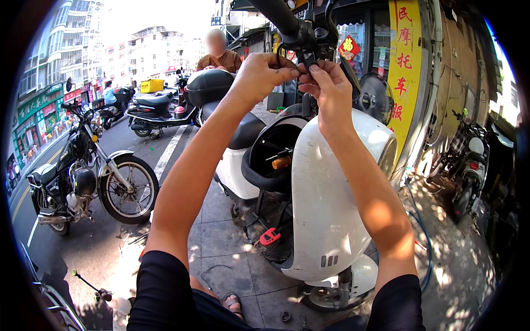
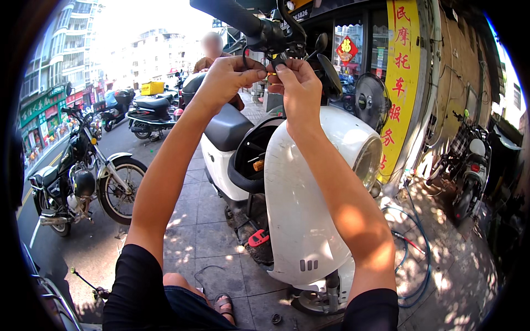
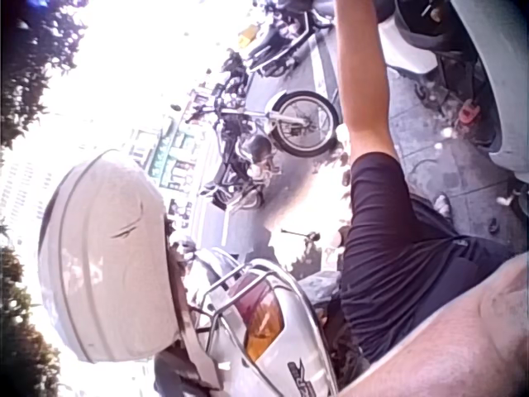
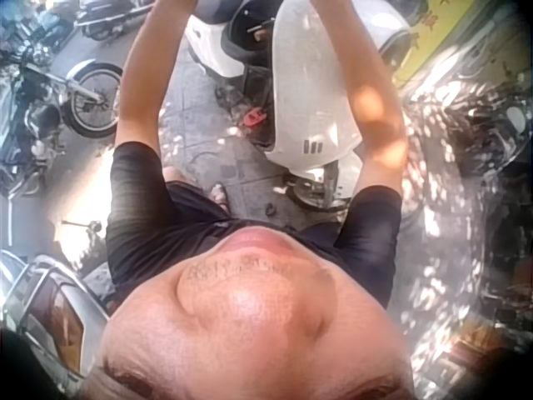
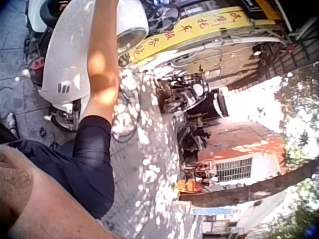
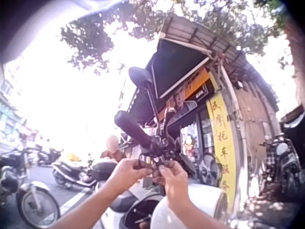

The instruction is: The person cuts tape with scissors, then wraps and connects wires on an electric scooter handlebar with the tape by hand.

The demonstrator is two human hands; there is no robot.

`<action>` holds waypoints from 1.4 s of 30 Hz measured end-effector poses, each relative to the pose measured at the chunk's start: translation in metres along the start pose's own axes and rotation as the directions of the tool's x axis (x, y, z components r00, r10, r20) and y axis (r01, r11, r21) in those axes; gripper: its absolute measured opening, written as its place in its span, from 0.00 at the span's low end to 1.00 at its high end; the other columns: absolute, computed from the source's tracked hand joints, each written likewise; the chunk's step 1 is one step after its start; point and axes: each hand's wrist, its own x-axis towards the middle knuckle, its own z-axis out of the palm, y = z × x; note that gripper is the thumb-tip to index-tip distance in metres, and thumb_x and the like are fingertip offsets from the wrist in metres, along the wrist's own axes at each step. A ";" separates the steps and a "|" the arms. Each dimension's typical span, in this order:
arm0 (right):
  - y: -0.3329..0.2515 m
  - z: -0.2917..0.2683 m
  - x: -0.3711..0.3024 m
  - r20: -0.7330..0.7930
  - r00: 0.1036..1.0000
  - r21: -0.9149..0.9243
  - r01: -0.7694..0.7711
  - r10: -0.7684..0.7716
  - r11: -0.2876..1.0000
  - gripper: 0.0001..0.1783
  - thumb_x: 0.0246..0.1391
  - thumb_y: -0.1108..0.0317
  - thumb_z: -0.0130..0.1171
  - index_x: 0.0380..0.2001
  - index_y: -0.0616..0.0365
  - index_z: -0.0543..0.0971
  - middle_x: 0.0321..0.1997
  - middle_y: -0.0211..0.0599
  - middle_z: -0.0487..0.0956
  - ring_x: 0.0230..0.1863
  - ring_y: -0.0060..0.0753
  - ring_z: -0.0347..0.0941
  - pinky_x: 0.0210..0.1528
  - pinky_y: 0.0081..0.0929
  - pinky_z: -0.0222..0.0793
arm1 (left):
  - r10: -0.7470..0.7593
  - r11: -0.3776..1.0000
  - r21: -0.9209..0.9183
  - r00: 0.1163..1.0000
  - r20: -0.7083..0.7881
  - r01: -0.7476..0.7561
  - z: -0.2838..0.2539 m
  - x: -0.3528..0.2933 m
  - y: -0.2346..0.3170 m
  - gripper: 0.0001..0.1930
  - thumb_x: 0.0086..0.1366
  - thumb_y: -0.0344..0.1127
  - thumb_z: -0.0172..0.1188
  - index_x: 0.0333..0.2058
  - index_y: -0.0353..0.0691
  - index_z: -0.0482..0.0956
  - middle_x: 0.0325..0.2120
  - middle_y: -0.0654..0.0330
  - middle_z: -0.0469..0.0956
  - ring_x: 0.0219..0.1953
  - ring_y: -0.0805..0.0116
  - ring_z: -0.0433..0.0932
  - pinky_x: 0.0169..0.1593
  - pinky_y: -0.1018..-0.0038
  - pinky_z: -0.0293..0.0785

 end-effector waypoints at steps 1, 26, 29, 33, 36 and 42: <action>0.000 0.000 0.000 0.000 1.000 0.000 -0.002 0.002 1.000 0.10 0.57 0.73 0.55 0.41 0.66 0.73 0.37 0.39 0.81 0.32 0.23 0.77 0.34 0.20 0.74 | -0.001 1.000 0.003 1.000 0.001 0.001 0.000 -0.001 0.002 0.15 0.57 0.39 0.67 0.37 0.32 0.82 0.24 0.64 0.77 0.27 0.79 0.71 0.17 0.81 0.67; 0.000 -0.003 0.000 0.029 0.999 -0.015 0.020 -0.020 1.000 0.09 0.56 0.70 0.57 0.39 0.62 0.75 0.38 0.34 0.81 0.33 0.22 0.76 0.33 0.19 0.71 | -0.064 0.988 -0.136 0.997 0.033 0.068 0.006 -0.005 0.008 0.19 0.58 0.41 0.67 0.39 0.29 0.77 0.27 0.59 0.76 0.14 0.71 0.74 0.14 0.77 0.71; 0.002 -0.002 0.000 0.040 0.999 0.002 0.029 -0.029 1.000 0.09 0.56 0.71 0.57 0.39 0.62 0.74 0.38 0.35 0.81 0.33 0.23 0.76 0.33 0.20 0.72 | -0.077 0.983 -0.163 0.997 0.029 0.081 0.005 -0.004 0.004 0.19 0.59 0.43 0.67 0.38 0.31 0.78 0.26 0.61 0.76 0.16 0.73 0.73 0.17 0.77 0.72; 0.001 -0.003 0.000 0.050 0.999 -0.034 0.024 -0.022 0.999 0.10 0.59 0.70 0.56 0.42 0.62 0.74 0.39 0.35 0.80 0.36 0.22 0.77 0.37 0.21 0.74 | -0.044 0.983 -0.177 0.999 0.030 0.049 0.006 -0.001 -0.005 0.16 0.60 0.45 0.66 0.36 0.36 0.81 0.25 0.65 0.76 0.25 0.77 0.74 0.33 0.79 0.72; 0.002 -0.004 0.000 0.051 0.999 -0.035 0.019 -0.017 0.999 0.10 0.59 0.70 0.56 0.42 0.63 0.74 0.39 0.35 0.79 0.37 0.22 0.77 0.37 0.21 0.74 | -0.096 0.974 -0.203 0.994 0.047 0.104 0.006 -0.003 -0.003 0.15 0.60 0.45 0.66 0.35 0.38 0.81 0.25 0.67 0.77 0.30 0.78 0.75 0.40 0.80 0.70; 0.004 -0.003 0.000 0.052 0.999 -0.036 0.018 -0.017 0.999 0.09 0.58 0.71 0.56 0.41 0.63 0.75 0.38 0.34 0.79 0.37 0.22 0.77 0.37 0.21 0.74 | -0.156 0.934 -0.324 0.988 0.012 0.151 0.008 0.000 -0.007 0.12 0.62 0.41 0.64 0.36 0.39 0.81 0.28 0.65 0.79 0.32 0.78 0.75 0.40 0.79 0.71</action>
